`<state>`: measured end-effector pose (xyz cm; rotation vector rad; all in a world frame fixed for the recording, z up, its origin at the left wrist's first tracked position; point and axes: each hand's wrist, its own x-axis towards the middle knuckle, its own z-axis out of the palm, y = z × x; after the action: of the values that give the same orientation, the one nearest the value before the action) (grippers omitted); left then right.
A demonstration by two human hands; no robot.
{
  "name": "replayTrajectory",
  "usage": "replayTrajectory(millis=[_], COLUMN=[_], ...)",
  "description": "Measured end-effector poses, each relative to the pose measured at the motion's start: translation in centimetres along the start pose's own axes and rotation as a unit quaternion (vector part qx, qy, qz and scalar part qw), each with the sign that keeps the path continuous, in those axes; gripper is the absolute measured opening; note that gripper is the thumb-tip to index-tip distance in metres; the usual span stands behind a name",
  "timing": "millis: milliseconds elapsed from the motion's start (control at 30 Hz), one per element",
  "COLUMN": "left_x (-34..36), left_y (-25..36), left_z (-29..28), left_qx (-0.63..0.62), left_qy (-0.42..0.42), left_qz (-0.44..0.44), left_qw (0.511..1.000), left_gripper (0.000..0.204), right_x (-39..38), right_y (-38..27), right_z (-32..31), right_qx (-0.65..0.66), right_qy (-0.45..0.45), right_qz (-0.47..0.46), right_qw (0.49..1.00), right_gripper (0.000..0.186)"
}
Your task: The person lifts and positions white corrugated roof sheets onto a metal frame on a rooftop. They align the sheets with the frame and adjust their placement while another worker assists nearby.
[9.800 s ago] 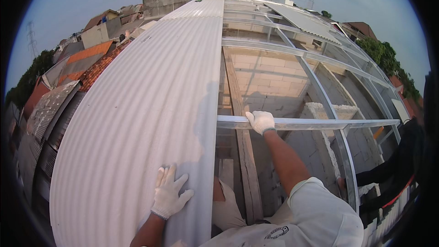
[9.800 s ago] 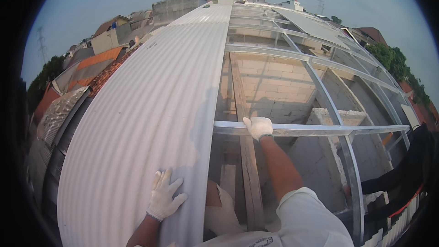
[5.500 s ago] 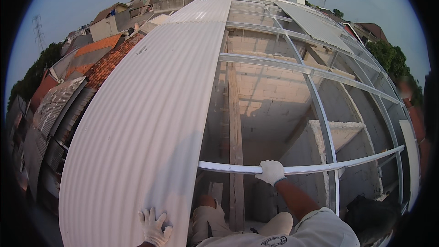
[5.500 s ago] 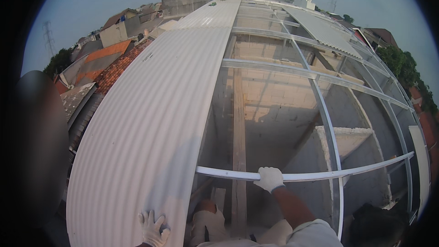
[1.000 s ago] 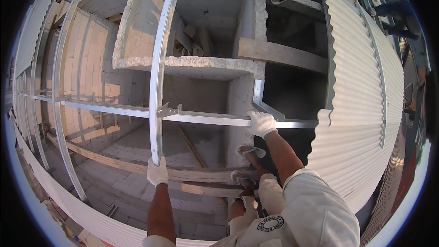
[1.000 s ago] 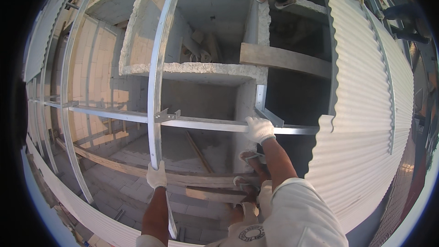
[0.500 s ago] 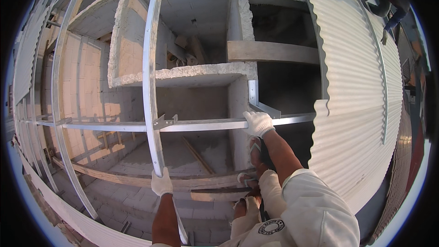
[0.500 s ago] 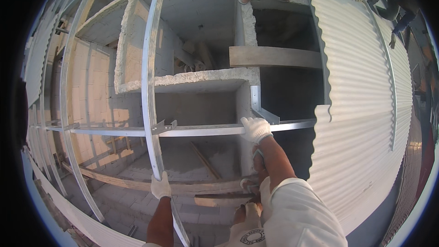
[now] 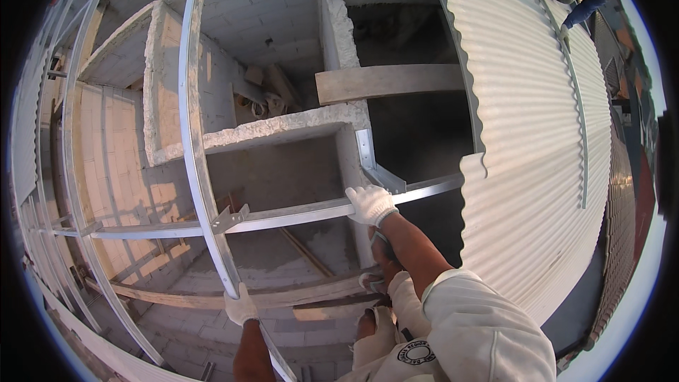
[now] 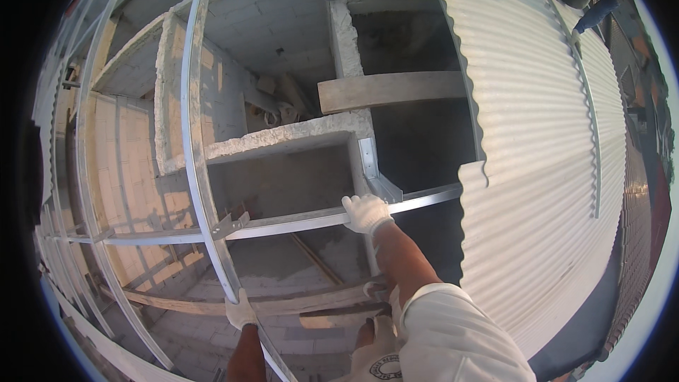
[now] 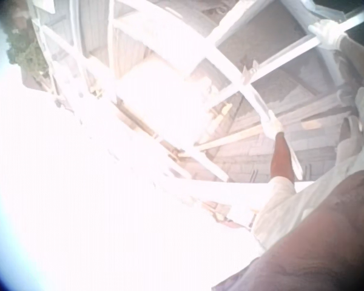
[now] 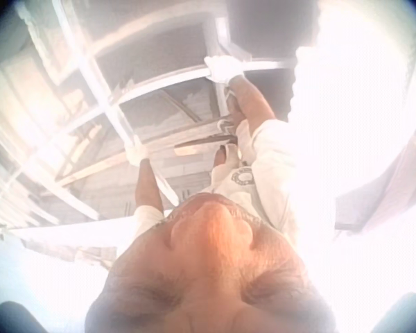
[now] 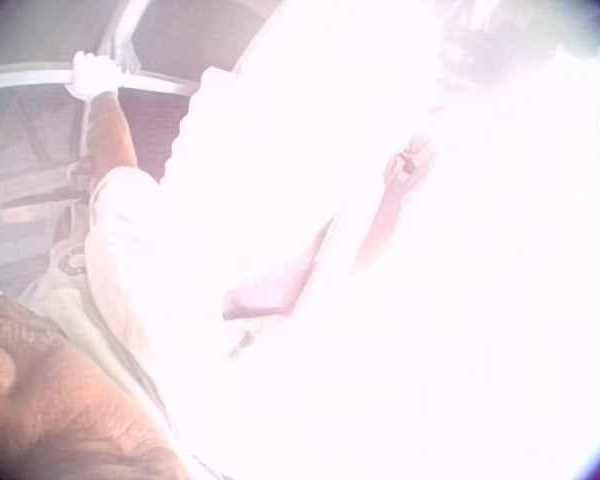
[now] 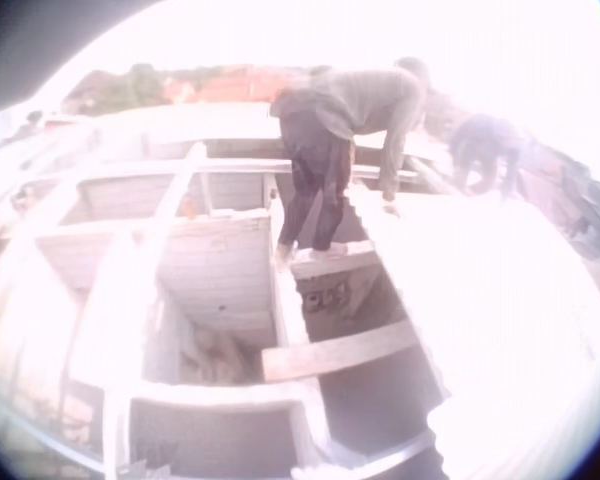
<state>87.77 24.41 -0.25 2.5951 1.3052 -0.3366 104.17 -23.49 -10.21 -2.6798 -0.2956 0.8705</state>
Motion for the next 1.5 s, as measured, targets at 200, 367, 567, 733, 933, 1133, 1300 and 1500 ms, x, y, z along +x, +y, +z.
replayTrajectory(millis=[200,367,567,733,933,1133,1300,1500], left_x=[0.1,-1.0,-0.6,0.6,1.3,2.4,2.5,2.2], left_y=[-0.3,1.3,2.2,0.3,0.6,0.5,0.7,0.9], left_z=[0.0,-0.2,1.0,0.5,-0.2,-0.5,-0.8,-1.0], left_qx=[-0.017,-0.028,0.131,0.14,0.166,0.169,0.184,0.173], left_qy=[-0.002,0.004,0.017,-0.054,-0.125,-0.159,-0.167,-0.162], left_qz=[0.016,-0.04,-0.081,-0.055,-0.036,-0.047,-0.049,-0.041], left_qw=[1.0,0.999,0.988,0.987,0.978,0.972,0.967,0.971], left_gripper=[0.054,0.065,0.086,0.089,0.098,0.11,0.11,0.11], right_x=[0.1,0.1,-0.4,-4.0,-18.1,-29.0,-28.7,-28.6], right_y=[0.3,-0.3,-0.3,0.1,10.0,16.6,17.2,18.8], right_z=[-0.1,-0.9,-1.6,-5.6,-6.5,-3.3,-5.3,-5.9], right_qx=[0.008,0.016,0.023,0.05,0.04,0.258,0.247,0.226], right_qy=[-0.001,-0.025,-0.045,0.11,0.358,0.2,0.056,-0.028], right_qz=[-0.005,0.007,0.014,-0.086,0.229,0.621,0.609,0.608], right_qw=[1.0,1.0,0.999,0.989,0.904,0.713,0.752,0.761], right_gripper=[0.051,0.048,0.054,0.084,0.104,0.14,0.155,0.159])
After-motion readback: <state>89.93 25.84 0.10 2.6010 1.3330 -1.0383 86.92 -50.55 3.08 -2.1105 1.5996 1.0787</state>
